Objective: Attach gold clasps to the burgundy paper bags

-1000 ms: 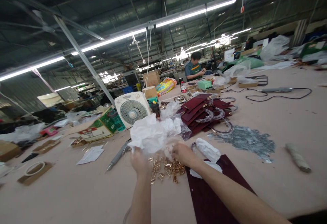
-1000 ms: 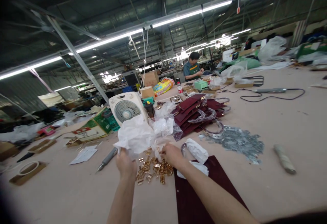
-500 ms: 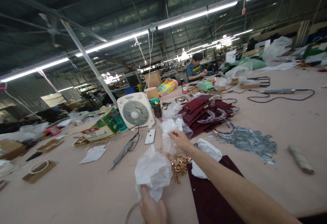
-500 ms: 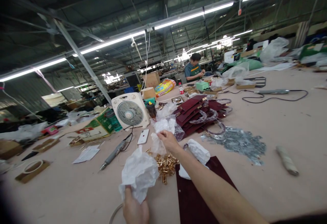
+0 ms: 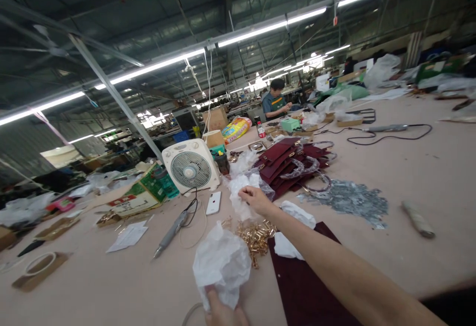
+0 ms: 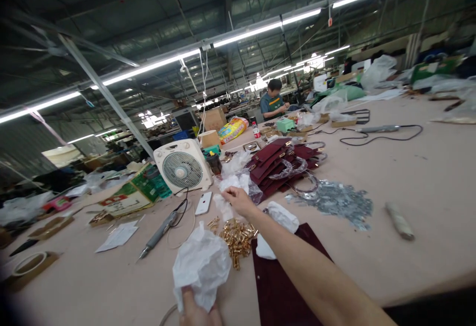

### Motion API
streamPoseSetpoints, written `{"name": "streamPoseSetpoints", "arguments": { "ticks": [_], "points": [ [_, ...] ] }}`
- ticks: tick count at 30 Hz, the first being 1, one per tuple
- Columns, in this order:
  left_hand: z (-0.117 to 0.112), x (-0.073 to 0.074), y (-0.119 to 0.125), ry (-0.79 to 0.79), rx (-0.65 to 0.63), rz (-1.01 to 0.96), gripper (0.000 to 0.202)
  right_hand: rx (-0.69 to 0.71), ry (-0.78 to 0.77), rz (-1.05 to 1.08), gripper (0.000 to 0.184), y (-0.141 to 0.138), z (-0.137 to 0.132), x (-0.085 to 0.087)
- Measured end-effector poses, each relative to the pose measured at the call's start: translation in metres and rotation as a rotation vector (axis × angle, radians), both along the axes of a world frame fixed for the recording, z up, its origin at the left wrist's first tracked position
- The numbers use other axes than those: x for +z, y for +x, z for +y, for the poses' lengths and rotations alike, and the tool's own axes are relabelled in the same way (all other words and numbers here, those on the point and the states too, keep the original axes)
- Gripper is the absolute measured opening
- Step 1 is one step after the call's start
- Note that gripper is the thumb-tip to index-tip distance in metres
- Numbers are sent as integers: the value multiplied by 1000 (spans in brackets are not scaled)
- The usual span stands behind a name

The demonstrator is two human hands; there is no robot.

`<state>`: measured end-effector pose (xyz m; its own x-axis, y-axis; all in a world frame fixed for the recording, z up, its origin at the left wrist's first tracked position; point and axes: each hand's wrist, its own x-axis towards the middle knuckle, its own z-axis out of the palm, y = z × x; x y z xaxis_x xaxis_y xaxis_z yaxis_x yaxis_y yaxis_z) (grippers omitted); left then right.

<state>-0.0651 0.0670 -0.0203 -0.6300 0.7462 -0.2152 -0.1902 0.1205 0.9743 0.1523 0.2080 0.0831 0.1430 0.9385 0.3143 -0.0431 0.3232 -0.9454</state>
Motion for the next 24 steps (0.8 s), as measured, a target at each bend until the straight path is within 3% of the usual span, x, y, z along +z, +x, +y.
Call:
{"name": "streamPoseSetpoints", "arguments": {
  "ticks": [7, 12, 18, 24],
  "points": [
    [1, -5, 4, 174, -106, -5, 42, 44, -61, 174, 41, 1, -2, 0],
    [-2, 6, 13, 133, 46, -130, 29, 89, -87, 306, 48, 4, -5, 5],
    [-5, 12, 19, 95, 104, -162, 29, 110, -164, 365, 37, 10, -21, -9],
    [-8, 11, 19, 135, 29, -205, 32, 131, -211, 512, 31, 5, -21, -12]
  ]
}}
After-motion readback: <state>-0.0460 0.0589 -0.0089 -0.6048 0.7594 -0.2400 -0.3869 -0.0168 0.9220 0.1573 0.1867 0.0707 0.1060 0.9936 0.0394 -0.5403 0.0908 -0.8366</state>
